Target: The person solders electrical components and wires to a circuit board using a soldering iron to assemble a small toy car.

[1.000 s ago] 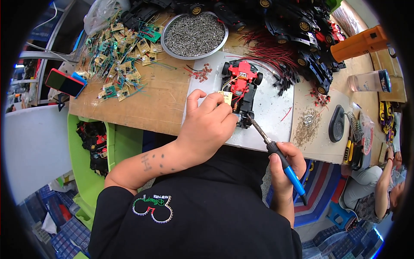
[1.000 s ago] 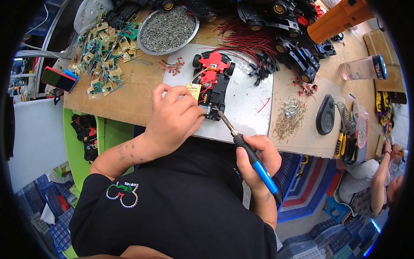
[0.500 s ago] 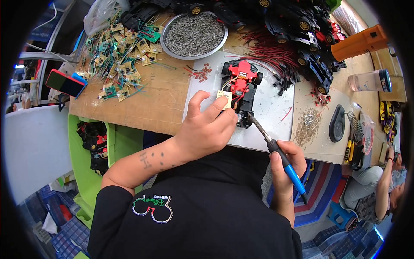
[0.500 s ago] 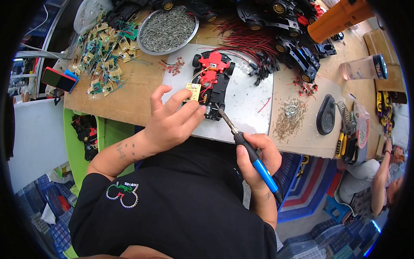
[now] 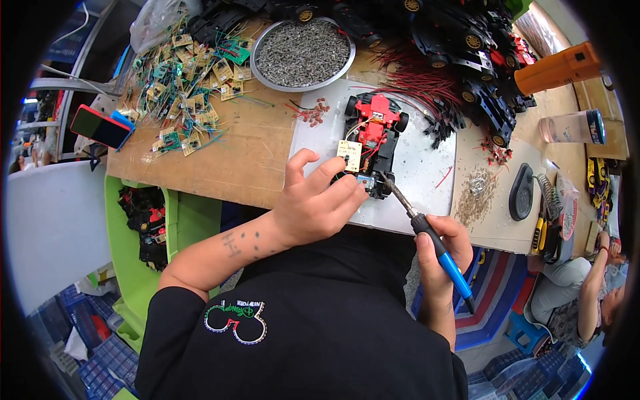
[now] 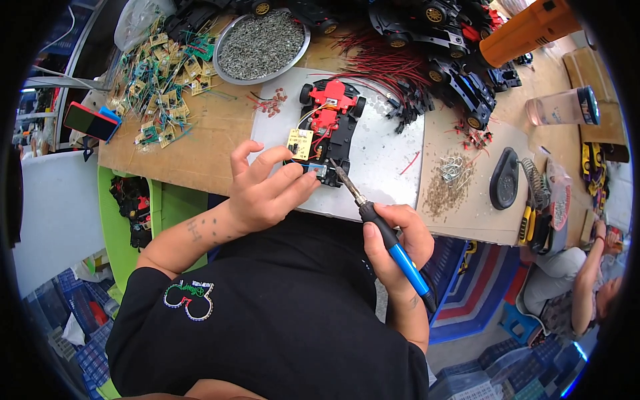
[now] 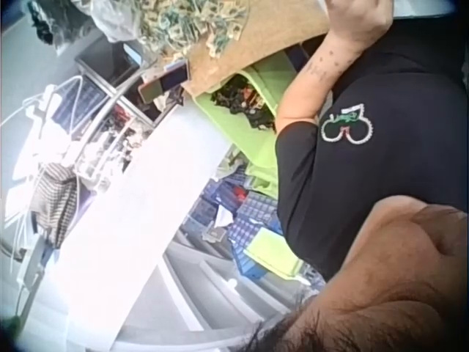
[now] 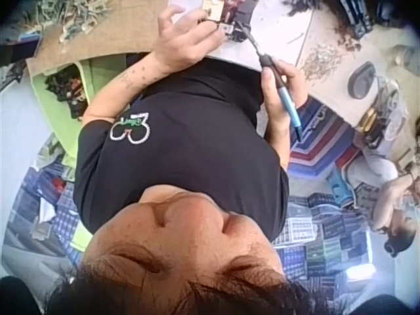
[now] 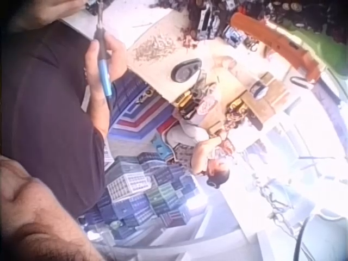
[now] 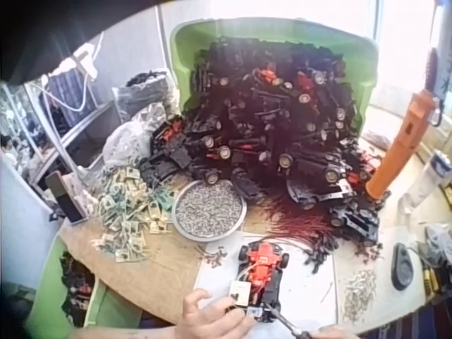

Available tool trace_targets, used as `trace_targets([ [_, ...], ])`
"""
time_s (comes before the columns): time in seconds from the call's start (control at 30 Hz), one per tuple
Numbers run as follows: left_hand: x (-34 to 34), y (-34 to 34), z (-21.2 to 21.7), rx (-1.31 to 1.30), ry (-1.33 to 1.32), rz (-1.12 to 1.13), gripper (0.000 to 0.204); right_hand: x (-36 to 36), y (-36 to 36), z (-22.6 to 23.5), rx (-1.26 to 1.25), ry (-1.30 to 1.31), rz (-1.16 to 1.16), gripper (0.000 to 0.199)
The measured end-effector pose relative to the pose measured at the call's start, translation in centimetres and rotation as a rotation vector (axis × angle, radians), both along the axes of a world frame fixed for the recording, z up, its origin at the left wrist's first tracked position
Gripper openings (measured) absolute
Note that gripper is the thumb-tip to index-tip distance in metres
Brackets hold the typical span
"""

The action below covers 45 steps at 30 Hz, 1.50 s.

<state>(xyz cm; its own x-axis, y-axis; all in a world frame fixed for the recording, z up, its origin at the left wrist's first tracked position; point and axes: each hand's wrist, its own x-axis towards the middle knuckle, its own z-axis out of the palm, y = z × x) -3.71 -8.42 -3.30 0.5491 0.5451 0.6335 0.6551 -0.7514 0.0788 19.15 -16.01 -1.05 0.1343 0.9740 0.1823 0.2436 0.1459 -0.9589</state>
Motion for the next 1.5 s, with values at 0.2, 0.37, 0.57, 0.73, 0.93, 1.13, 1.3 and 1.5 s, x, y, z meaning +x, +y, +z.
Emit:
trace_targets([
  [0.2,0.1,-0.2,0.4,-0.114,-0.105,0.015,0.02,-0.4,0.2,0.3,0.001,-0.007,0.024,0.026],
  [0.37,0.1,-0.2,0.4,-0.121,-0.055,0.013,0.02,-0.5,0.0,0.9,-0.073,0.033,-0.001,0.024],
  [0.57,-1.8,0.1,0.3,-0.23,-0.206,-0.079,0.03,-1.1,0.6,1.1,-0.044,0.046,0.048,0.025],
  [0.73,-8.3,2.2,1.2,-0.133,0.026,0.163,0.019,-0.9,0.5,0.8,-0.052,0.022,0.036,0.026],
  [0.93,-16.4,3.8,2.5,-0.107,0.19,0.557,0.013,-1.2,0.7,0.6,-0.058,0.021,0.035,0.026],
  [1.13,-18.3,4.4,2.2,-0.136,0.336,0.603,0.012,-1.7,0.9,0.9,-0.05,0.003,0.051,0.026],
  [1.3,-19.4,4.8,2.1,-0.187,0.375,0.534,0.016,-1.4,0.7,0.8,-0.049,-0.007,0.044,0.025],
  [1.5,-19.4,5.3,2.7,-0.171,0.515,0.467,0.016,-1.0,0.6,0.6,-0.068,-0.007,0.025,0.024],
])
